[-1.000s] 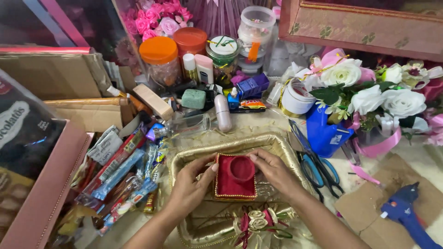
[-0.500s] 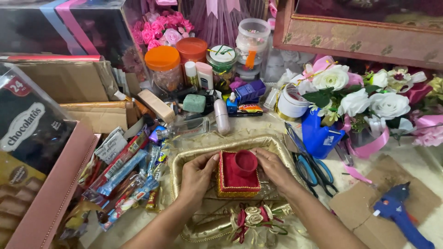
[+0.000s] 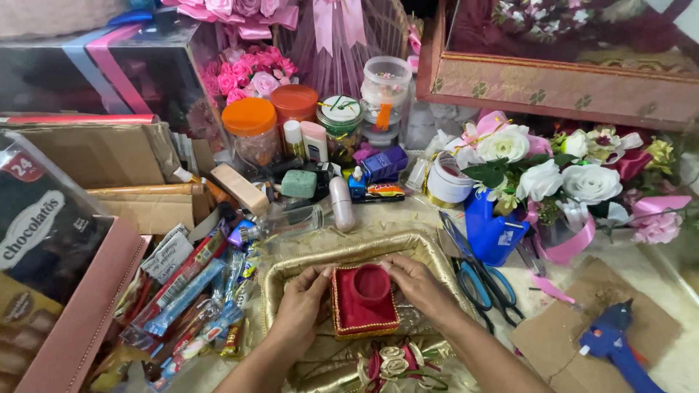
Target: Decorating a small gift box and tray with gold ribbons and tinsel in a workshop.
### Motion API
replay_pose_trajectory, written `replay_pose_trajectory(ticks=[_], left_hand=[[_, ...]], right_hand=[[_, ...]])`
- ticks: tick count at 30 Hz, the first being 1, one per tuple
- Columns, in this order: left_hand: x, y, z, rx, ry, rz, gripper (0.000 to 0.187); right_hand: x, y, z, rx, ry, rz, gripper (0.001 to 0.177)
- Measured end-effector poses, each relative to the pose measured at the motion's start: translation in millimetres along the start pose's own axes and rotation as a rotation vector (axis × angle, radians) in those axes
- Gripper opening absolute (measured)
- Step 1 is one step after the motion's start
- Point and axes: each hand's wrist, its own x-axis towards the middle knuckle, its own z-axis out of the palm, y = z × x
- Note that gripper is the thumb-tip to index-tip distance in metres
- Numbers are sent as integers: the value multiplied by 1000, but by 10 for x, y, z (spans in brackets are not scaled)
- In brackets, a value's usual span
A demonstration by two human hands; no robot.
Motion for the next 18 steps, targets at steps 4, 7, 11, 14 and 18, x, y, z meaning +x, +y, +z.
replay_pose_trajectory(ticks=[4,7,11,14,18], left_hand=[[76,-50,-54,1,-29,-9,31],[86,-63,-68,43,-48,6,30],[77,-65,-60,26,-29,16,32],[47,-52,-55,26,-37,9,32],[0,-8,-8,49,-43,11,34]], right_hand=[[-40,-51,3,-55,9,23,71],[-78,-65,2,-64,4,12,70],[-45,-16,6,-41,6,-11,70],[-15,33,5,-55,6,-39,70],[-123,-80,-30,-82,-16,14,68]])
